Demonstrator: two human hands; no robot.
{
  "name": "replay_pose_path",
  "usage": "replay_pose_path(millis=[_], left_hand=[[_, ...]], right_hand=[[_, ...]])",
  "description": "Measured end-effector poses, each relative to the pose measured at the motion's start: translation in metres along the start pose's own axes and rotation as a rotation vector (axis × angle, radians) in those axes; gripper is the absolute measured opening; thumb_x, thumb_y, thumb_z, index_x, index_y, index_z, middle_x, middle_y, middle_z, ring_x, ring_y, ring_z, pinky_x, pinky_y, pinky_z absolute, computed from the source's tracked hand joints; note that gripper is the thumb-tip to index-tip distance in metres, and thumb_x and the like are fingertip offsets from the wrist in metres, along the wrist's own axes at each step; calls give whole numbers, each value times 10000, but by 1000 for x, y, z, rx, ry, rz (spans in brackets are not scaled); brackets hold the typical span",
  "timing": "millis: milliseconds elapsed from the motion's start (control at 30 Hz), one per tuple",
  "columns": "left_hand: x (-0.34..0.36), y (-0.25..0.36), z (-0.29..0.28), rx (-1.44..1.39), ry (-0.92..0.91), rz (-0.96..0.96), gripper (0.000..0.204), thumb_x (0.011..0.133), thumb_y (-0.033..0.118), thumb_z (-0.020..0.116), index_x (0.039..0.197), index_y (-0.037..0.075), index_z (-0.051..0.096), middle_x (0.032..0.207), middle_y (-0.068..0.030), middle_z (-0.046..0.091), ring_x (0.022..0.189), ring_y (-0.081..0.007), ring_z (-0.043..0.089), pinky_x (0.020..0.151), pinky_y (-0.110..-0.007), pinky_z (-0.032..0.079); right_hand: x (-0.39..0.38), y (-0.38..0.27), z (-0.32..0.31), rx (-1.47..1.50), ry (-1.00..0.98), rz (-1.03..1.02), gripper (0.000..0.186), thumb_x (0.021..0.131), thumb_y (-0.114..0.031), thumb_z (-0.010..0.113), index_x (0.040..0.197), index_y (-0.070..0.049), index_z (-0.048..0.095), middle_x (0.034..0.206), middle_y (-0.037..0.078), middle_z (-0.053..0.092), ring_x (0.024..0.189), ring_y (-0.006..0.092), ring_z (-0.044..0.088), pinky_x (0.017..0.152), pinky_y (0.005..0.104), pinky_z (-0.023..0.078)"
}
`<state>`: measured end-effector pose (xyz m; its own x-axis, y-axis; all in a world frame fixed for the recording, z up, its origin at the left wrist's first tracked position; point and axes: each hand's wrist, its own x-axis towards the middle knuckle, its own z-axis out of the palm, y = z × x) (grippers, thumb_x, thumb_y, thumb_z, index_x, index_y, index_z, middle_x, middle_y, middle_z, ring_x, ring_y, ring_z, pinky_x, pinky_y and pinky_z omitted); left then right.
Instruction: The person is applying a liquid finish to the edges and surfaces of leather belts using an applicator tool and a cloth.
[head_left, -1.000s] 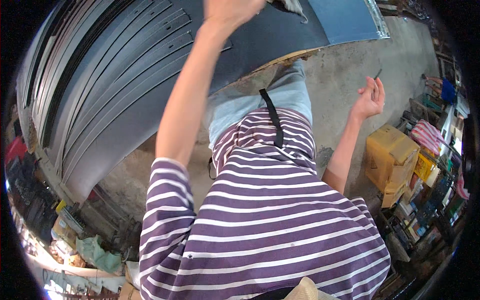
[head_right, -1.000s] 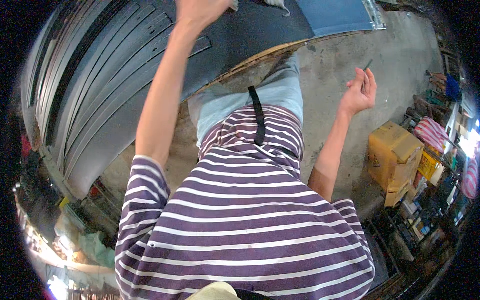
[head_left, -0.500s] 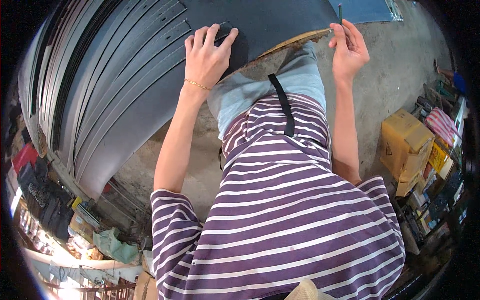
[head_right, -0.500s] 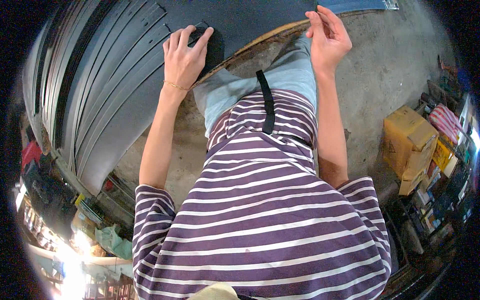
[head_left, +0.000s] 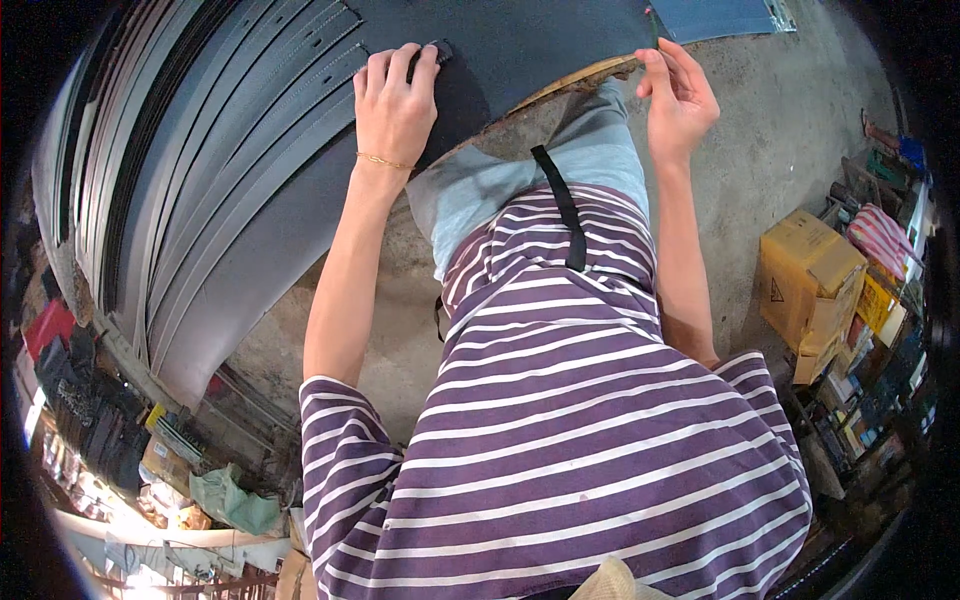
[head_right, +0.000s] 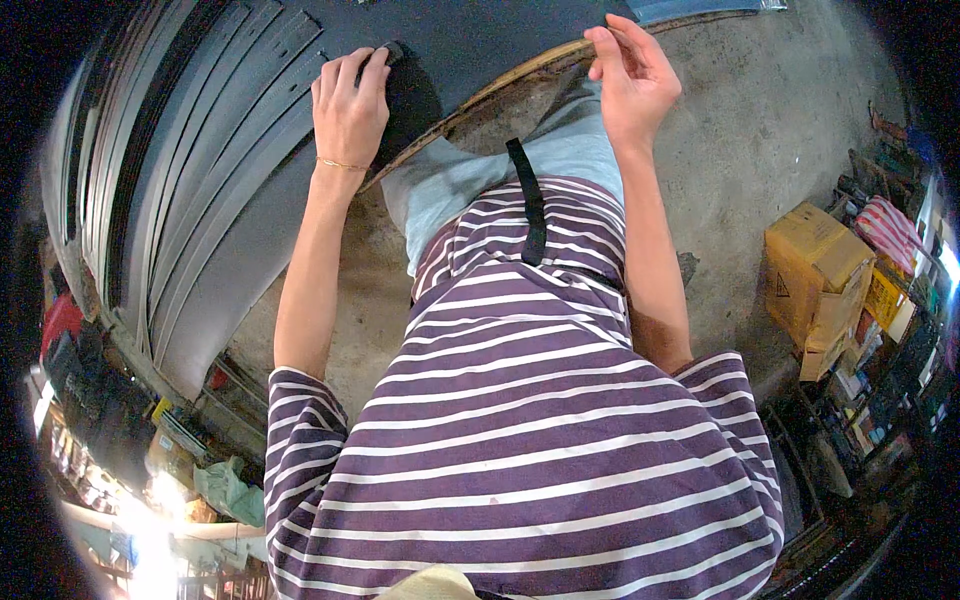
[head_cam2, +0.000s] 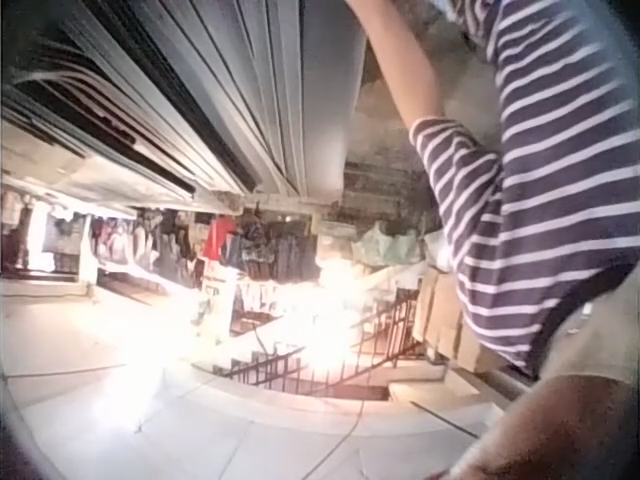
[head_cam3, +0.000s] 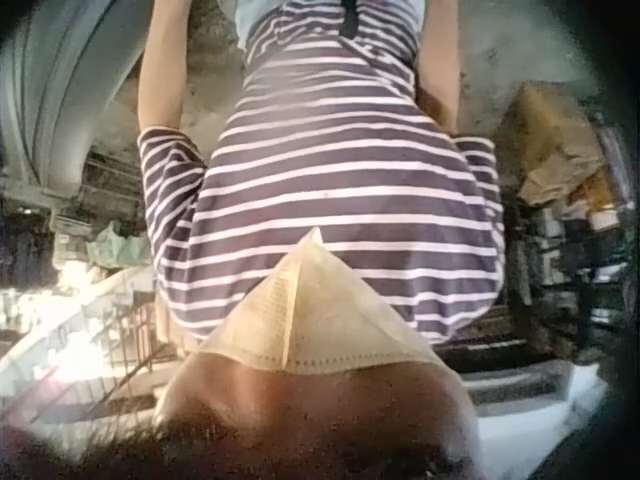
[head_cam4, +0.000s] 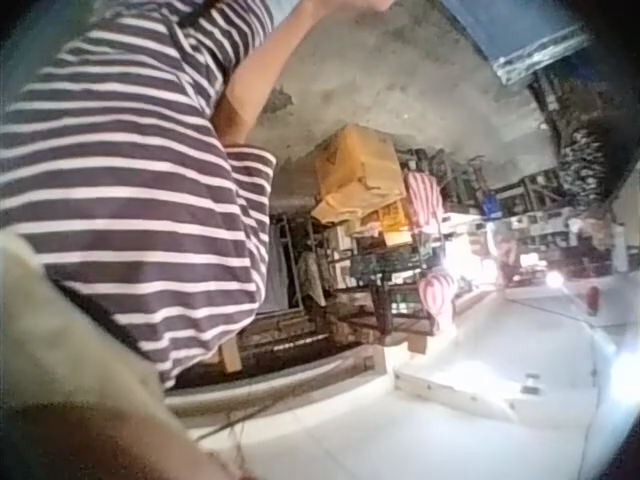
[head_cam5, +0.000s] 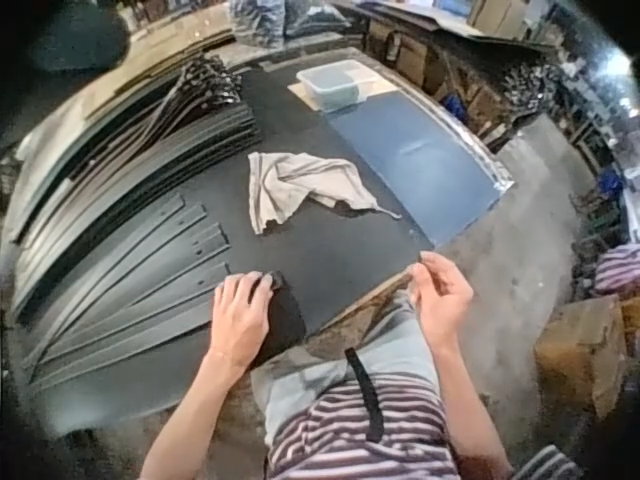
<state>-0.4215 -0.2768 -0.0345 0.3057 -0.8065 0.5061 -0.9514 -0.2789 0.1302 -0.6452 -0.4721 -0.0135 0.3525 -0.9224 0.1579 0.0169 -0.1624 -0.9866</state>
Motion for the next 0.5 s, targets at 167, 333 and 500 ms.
replay_pose_path(millis=[167, 333, 500], left_hand=[[4, 10, -13, -305, 76, -134, 95, 927, 58, 638, 1006, 29, 682, 917, -138, 695, 811, -310, 667, 715, -376, 537], [11, 31, -69, -460, 42, -297, 118, 983, 80, 594, 1035, 8, 672, 867, -149, 686, 715, -275, 641, 683, -324, 509], [11, 34, -89, -508, 55, -413, 148, 1014, 93, 558, 1087, 20, 663, 837, -94, 665, 692, -149, 562, 655, -278, 474]], right_hand=[[4, -3, 18, 88, -68, 31, 224, 953, -47, 669, 1159, 41, 660, 936, 143, 740, 614, 89, 574, 565, 208, 457], [-1, -15, 38, 246, -154, 178, 172, 979, -64, 634, 1128, 18, 661, 900, 100, 713, 659, 95, 589, 599, 216, 463], [-4, -12, 47, 291, -124, 259, 134, 972, -52, 634, 1089, 3, 669, 839, 88, 704, 563, 87, 568, 515, 208, 435]])
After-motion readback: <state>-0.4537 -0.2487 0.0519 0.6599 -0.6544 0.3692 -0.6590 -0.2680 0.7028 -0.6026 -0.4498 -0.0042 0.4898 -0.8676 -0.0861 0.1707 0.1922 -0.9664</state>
